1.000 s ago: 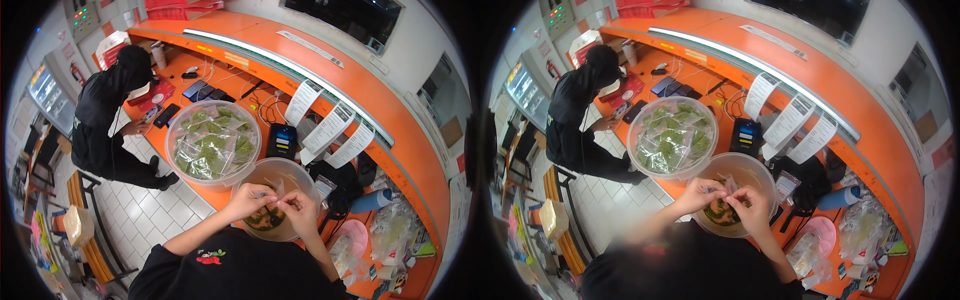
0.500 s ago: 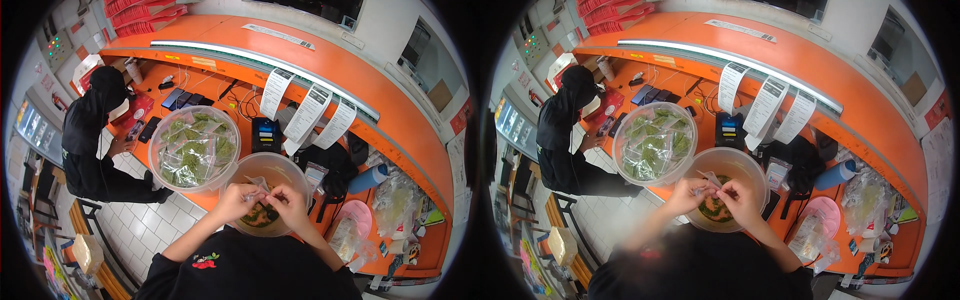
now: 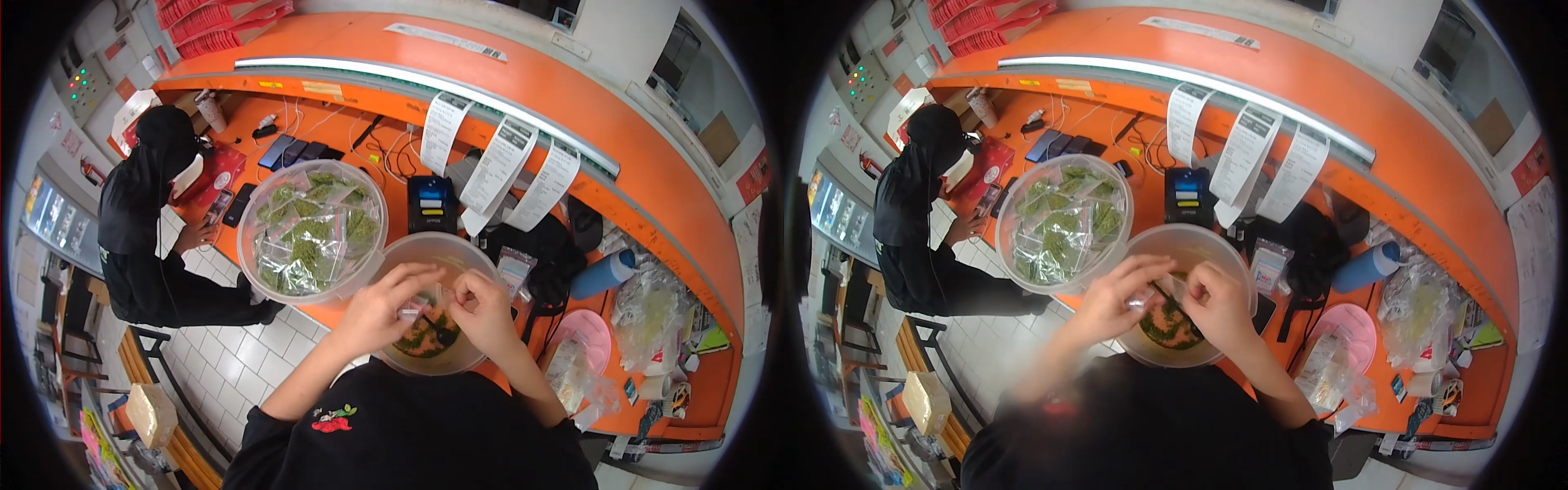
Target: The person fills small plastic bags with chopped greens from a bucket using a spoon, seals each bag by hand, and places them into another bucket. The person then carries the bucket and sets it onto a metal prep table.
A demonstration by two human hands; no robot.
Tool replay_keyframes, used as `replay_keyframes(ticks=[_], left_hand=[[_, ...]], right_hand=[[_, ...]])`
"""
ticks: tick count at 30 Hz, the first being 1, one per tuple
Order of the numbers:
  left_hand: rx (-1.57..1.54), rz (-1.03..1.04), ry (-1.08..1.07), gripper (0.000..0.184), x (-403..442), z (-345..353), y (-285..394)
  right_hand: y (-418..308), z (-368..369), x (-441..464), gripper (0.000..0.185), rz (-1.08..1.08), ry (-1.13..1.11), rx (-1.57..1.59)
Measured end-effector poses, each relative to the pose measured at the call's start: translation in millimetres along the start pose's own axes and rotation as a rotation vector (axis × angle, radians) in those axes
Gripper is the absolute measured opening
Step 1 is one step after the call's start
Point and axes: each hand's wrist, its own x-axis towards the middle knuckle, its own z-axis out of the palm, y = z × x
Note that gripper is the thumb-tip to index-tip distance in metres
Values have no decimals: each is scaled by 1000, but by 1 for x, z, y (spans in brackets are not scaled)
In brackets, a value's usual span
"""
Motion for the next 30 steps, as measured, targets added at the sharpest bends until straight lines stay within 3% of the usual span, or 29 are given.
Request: replay_keyframes(ticks=[2, 4, 6, 10, 12, 17, 18, 19, 24, 26, 27, 29, 30], left_hand=[[64, -62, -158, 27, -4, -1, -21], [66, -158, -201, 24, -7, -6, -23], [108, -324, -171, 19, -4, -8, -14], [129, -191, -120, 15, -11, 3, -20], [10, -184, -52, 15, -10, 0, -31], [223, -297, -67, 30, -6, -25, -14], [219, -303, -65, 30, -2, -32, -2], [107, -288, -118, 35, 1, -39, 9], [-106, -153, -405, 48, -10, -41, -17], [-287, -191, -323, 45, -23, -37, -42], [-338, -324, -253, 38, -28, -42, -37], [-428, -424, -201, 36, -43, -50, -39], [-519, -526, -159, 34, -51, -54, -42]], right_hand=[[-4, 6, -7, 28, 281, -165, 615], [-10, 4, -5, 20, 318, -142, 651], [-11, -2, 2, 7, -236, -2, 42], [-18, -7, -7, 8, -159, -81, -137], [-12, -8, -4, 6, -116, 57, 117], [-10, -15, -4, 15, -52, -193, 249], [-17, -19, -1, 18, -146, -264, 83], [-23, -22, 3, 21, -241, -334, -83], [-42, -17, 12, 23, -355, -573, 37], [-39, -7, 19, 21, -301, -518, 299], [-34, -2, 24, 21, -307, -523, 297], [-19, 11, 37, 15, 230, -327, 501], [-8, 25, 48, 16, 284, -410, 309]])
